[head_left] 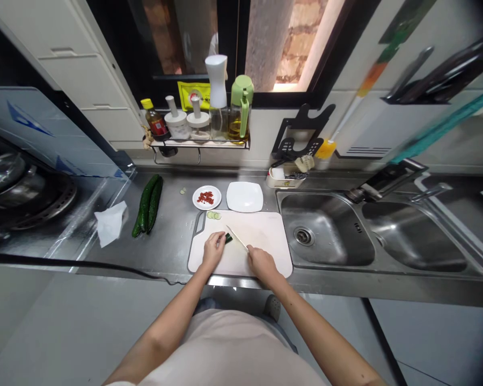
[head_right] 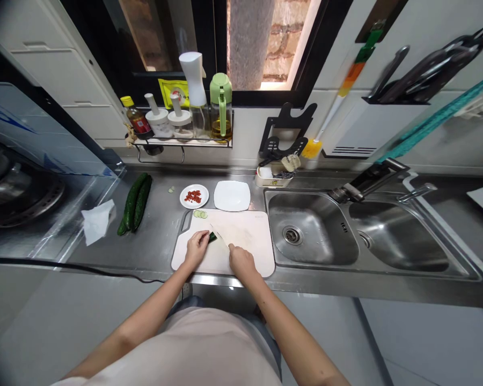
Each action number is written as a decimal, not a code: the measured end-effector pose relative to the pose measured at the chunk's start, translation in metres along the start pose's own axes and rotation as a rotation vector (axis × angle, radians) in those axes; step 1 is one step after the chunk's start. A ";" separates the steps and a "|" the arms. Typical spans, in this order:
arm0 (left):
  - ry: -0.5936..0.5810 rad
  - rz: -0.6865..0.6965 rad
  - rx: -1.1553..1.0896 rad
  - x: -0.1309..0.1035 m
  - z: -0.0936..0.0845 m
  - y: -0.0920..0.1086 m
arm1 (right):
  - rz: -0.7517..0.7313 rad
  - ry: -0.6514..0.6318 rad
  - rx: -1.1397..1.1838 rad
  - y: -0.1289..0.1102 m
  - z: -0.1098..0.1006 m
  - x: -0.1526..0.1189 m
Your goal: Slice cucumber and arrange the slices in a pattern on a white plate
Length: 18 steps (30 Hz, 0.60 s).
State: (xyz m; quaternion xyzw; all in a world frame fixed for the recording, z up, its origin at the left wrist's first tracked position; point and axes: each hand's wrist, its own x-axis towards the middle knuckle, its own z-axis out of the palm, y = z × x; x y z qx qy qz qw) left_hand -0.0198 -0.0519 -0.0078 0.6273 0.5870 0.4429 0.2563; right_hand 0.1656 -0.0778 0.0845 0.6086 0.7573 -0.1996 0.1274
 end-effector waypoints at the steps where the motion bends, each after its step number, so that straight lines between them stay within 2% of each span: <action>1: 0.030 -0.029 -0.007 0.000 -0.001 0.000 | 0.003 0.007 -0.020 0.000 -0.001 -0.001; 5: 0.177 -0.149 -0.038 0.004 -0.007 0.005 | -0.003 0.071 -0.111 0.003 -0.006 -0.002; 8: 0.200 -0.191 -0.074 0.012 -0.013 0.012 | -0.025 0.149 -0.172 0.007 -0.009 -0.003; 10: 0.164 -0.173 -0.077 0.018 -0.017 0.018 | -0.039 0.194 -0.200 0.011 -0.009 -0.003; 13: 0.062 -0.074 -0.024 0.028 -0.022 0.029 | -0.061 0.256 -0.230 0.015 -0.008 -0.004; 18: -0.137 0.081 0.211 0.036 -0.026 0.045 | -0.076 0.316 -0.222 0.019 -0.008 -0.007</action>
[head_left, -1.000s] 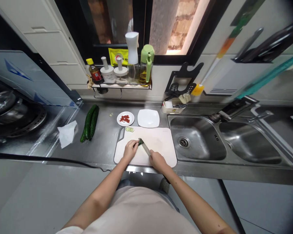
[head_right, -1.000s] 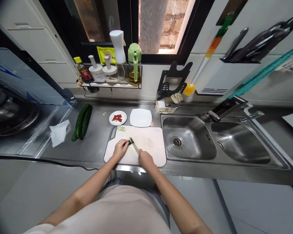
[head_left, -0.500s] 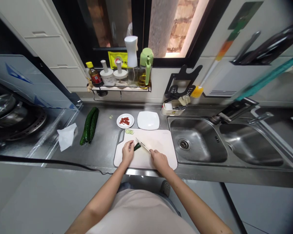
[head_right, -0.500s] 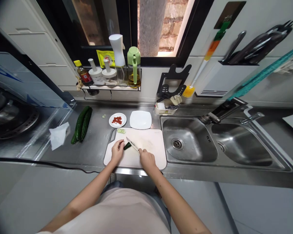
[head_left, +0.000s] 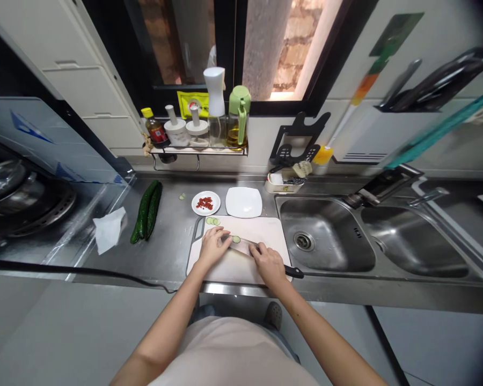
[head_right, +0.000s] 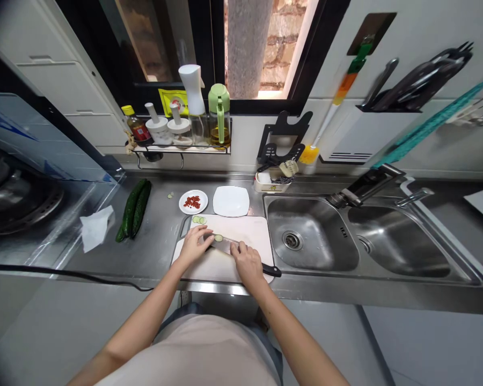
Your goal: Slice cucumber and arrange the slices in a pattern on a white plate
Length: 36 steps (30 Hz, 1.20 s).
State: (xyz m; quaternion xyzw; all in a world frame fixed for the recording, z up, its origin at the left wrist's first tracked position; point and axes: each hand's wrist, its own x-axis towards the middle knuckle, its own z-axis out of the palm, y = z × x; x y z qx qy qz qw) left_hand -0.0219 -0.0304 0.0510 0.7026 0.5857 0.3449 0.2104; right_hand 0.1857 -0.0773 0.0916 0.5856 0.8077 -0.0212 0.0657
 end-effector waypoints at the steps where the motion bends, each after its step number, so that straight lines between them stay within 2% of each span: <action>1: -0.026 0.015 0.036 0.001 0.000 0.002 | -0.006 0.005 0.003 0.000 -0.001 -0.001; 8: -0.126 0.026 0.119 0.002 0.006 0.009 | -0.044 0.002 -0.008 0.004 -0.006 -0.006; 17: -0.199 0.025 -0.024 0.004 0.012 0.013 | -0.052 -0.026 -0.034 0.006 -0.007 -0.010; 22: -0.157 -0.032 -0.093 0.005 0.011 0.020 | -0.045 -0.024 -0.041 0.007 -0.005 -0.007; 26: -0.102 -0.137 -0.224 0.006 0.013 0.018 | -0.020 -0.032 -0.018 0.010 -0.003 -0.005; 32: 0.096 -0.340 -0.355 0.009 0.019 -0.010 | 0.048 -0.063 -0.012 0.020 -0.003 -0.008; 36: 0.168 -0.408 -0.375 0.011 0.022 -0.035 | 0.108 -0.080 -0.014 0.030 0.000 -0.011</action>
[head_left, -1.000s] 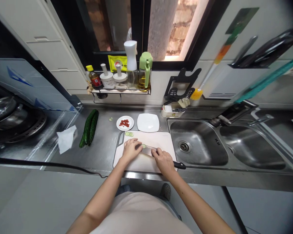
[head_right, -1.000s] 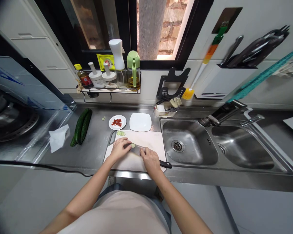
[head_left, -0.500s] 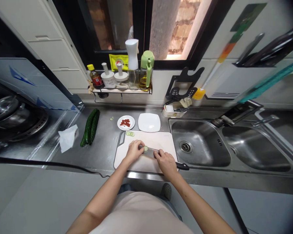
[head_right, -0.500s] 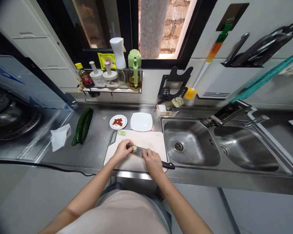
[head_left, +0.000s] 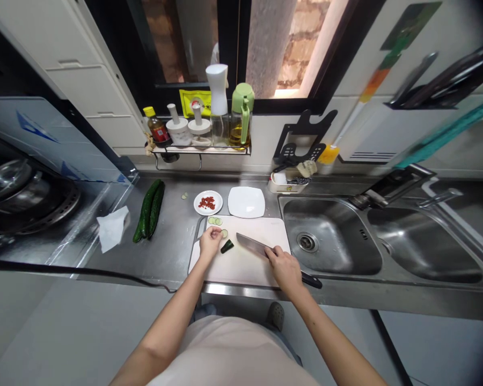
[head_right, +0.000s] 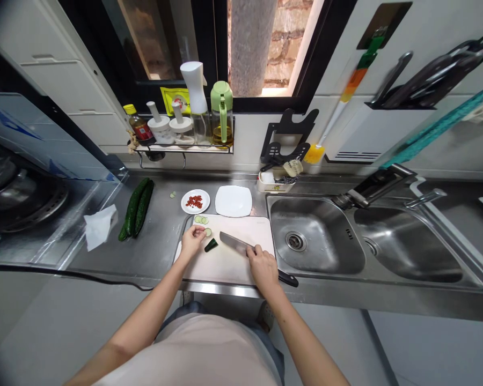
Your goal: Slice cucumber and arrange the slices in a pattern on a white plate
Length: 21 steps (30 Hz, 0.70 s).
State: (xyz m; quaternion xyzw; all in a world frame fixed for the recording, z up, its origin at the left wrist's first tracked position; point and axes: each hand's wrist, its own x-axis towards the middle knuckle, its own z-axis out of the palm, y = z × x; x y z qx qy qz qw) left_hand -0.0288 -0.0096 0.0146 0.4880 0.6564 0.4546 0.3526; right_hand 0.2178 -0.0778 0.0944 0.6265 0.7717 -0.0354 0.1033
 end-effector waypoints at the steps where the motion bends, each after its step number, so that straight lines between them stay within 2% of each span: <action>1: 0.011 -0.001 0.007 0.003 -0.001 -0.005 | 0.016 -0.003 0.004 0.002 0.001 0.000; 7: 0.054 -0.019 0.134 0.017 0.003 -0.019 | 0.103 -0.014 0.073 0.007 0.005 0.000; 13: 0.074 0.018 0.309 0.034 0.012 -0.013 | 0.116 -0.022 0.119 0.001 0.006 -0.002; 21: 0.031 0.091 0.520 0.054 0.018 -0.005 | 0.114 -0.005 0.156 -0.001 0.010 -0.005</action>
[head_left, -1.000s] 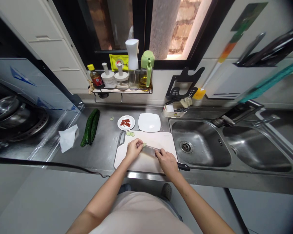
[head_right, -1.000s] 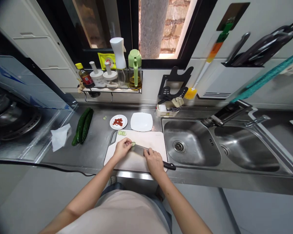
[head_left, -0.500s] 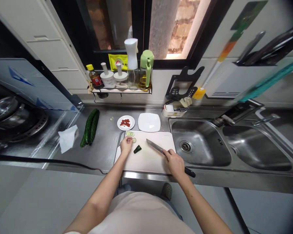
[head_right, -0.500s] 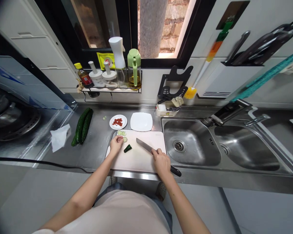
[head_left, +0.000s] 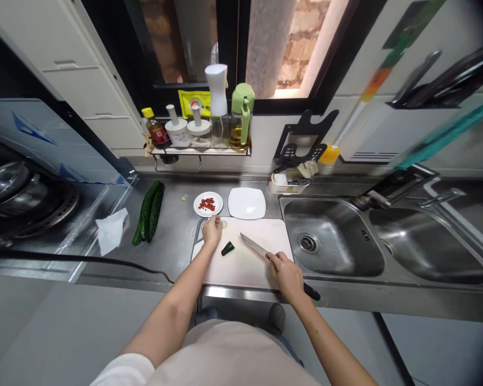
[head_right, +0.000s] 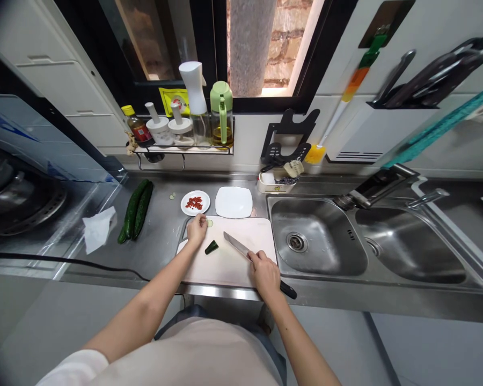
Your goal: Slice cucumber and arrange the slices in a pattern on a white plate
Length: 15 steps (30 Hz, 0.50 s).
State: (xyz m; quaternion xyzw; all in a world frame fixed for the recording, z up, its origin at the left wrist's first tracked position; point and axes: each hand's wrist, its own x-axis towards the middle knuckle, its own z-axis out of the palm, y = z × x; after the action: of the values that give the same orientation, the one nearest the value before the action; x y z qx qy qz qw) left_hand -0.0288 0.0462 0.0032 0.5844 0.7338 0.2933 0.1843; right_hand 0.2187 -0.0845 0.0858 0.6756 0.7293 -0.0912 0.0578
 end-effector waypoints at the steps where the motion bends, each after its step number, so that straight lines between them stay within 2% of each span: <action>1: 0.010 0.013 0.026 0.000 -0.001 -0.001 | 0.004 -0.001 0.004 0.001 0.000 0.000; 4: 0.045 0.089 0.119 -0.007 -0.004 -0.005 | 0.016 -0.002 0.022 0.003 0.002 -0.002; 9: 0.004 0.369 0.218 -0.032 -0.005 -0.014 | 0.031 -0.008 0.057 0.002 0.004 -0.001; 15: 0.003 0.430 0.277 -0.044 -0.003 -0.013 | 0.030 -0.011 0.090 -0.001 0.004 0.004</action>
State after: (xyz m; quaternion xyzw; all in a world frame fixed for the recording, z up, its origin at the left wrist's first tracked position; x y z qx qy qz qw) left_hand -0.0297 0.0012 -0.0059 0.7463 0.6260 0.2234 0.0348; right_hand 0.2170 -0.0821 0.0809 0.6880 0.7138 -0.1268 0.0328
